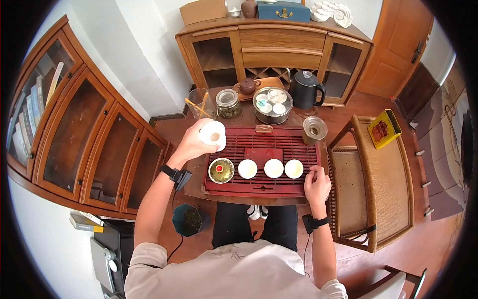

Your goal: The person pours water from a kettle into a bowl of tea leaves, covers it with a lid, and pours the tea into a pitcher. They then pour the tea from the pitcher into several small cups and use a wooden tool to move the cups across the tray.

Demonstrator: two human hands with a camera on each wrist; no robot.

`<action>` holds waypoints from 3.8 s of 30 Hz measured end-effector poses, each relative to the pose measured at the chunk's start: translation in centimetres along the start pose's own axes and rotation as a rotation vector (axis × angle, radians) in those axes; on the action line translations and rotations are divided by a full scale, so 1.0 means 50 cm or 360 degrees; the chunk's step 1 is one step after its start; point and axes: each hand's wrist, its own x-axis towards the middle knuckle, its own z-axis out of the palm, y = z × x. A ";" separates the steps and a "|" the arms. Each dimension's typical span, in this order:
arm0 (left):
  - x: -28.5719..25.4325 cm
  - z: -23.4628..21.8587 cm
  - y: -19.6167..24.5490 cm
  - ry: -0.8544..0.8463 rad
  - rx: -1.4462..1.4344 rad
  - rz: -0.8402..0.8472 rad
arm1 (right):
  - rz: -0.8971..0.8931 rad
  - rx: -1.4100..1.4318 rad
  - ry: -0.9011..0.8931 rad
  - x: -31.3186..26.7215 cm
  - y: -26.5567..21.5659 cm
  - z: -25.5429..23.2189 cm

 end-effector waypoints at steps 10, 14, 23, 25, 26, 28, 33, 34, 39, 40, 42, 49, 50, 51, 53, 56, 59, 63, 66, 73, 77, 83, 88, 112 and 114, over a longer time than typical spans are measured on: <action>0.026 0.042 -0.008 -0.0205 0.0117 0.0082 | 0.0006 0.0000 -0.0001 0.001 -0.001 -0.001; 0.029 0.043 -0.025 -0.0248 0.0039 0.0049 | -0.0012 -0.0018 0.0002 0.000 0.000 0.001; 0.027 0.044 -0.026 -0.0215 0.0048 0.0051 | 0.0007 -0.0015 -0.0025 0.003 -0.003 -0.002; 0.029 0.043 -0.026 -0.0237 -0.0009 0.0018 | 0.0017 0.0003 -0.0033 0.004 -0.006 -0.004; 0.029 0.043 -0.025 -0.0260 -0.0064 -0.0015 | 0.0015 0.0003 -0.0033 0.004 -0.006 -0.004; 0.029 0.041 -0.024 -0.0270 -0.0134 -0.0033 | -0.0008 0.0002 -0.0010 0.005 -0.007 -0.004; 0.027 0.039 -0.012 -0.0235 -0.0164 0.0013 | 0.0005 -0.0027 -0.0018 0.002 -0.003 -0.001; 0.026 0.036 -0.008 -0.0214 -0.0097 0.0030 | 0.0007 -0.0029 -0.0021 0.002 -0.003 -0.001; 0.033 0.016 -0.005 -0.0113 -0.0134 -0.0007 | 0.0008 -0.0024 -0.0015 0.003 -0.006 -0.003; 0.035 0.012 -0.007 -0.0063 -0.0282 -0.0055 | 0.0007 -0.0021 -0.0010 0.003 -0.007 -0.003; 0.040 0.004 -0.025 -0.0002 -0.0516 -0.0124 | 0.0008 -0.0017 -0.0010 0.003 -0.006 -0.003; 0.041 0.001 -0.034 0.0086 -0.1007 -0.0319 | -0.0005 -0.0029 -0.0012 0.003 -0.007 -0.004; 0.038 0.006 -0.034 0.0062 -0.0875 -0.0225 | -0.0008 -0.0029 -0.0013 0.004 -0.007 -0.004; 0.035 0.010 -0.033 0.0038 -0.0741 -0.0132 | -0.0008 -0.0023 -0.0015 0.003 -0.007 -0.004; 0.027 0.016 -0.020 0.0015 -0.0512 -0.0091 | -0.0010 -0.0016 -0.0016 0.004 -0.006 -0.003; 0.016 0.024 0.011 -0.0019 -0.0124 0.0004 | -0.0013 -0.0024 -0.0014 0.002 -0.004 -0.001; 0.017 0.034 0.009 -0.0027 0.0141 0.0142 | 0.0004 -0.0028 -0.0026 0.001 -0.002 0.000; 0.018 0.040 0.002 -0.0044 0.0270 0.0196 | 0.0025 -0.0017 -0.0026 0.002 -0.004 -0.001; 0.019 0.041 -0.010 -0.0094 0.0279 0.0162 | 0.0022 -0.0022 -0.0021 0.001 -0.003 0.000; 0.013 0.049 -0.024 -0.0006 0.0294 0.0171 | 0.0030 -0.0025 -0.0027 0.002 -0.004 -0.001; 0.012 0.049 -0.003 -0.0088 0.0372 0.0139 | 0.0012 -0.0042 -0.0010 0.003 -0.007 -0.003; 0.019 0.053 -0.016 -0.0073 0.0378 0.0092 | 0.0005 -0.0031 0.0003 0.001 -0.003 0.000; 0.021 0.054 -0.017 -0.0092 0.0362 0.0123 | 0.0003 -0.0016 0.0004 0.003 -0.005 -0.002; 0.020 0.043 0.027 -0.0116 0.0417 0.0198 | 0.0008 -0.0004 0.0001 0.004 -0.008 -0.004; 0.022 0.042 0.020 -0.0122 0.0425 0.0205 | 0.0007 -0.0008 0.0001 0.003 -0.006 -0.003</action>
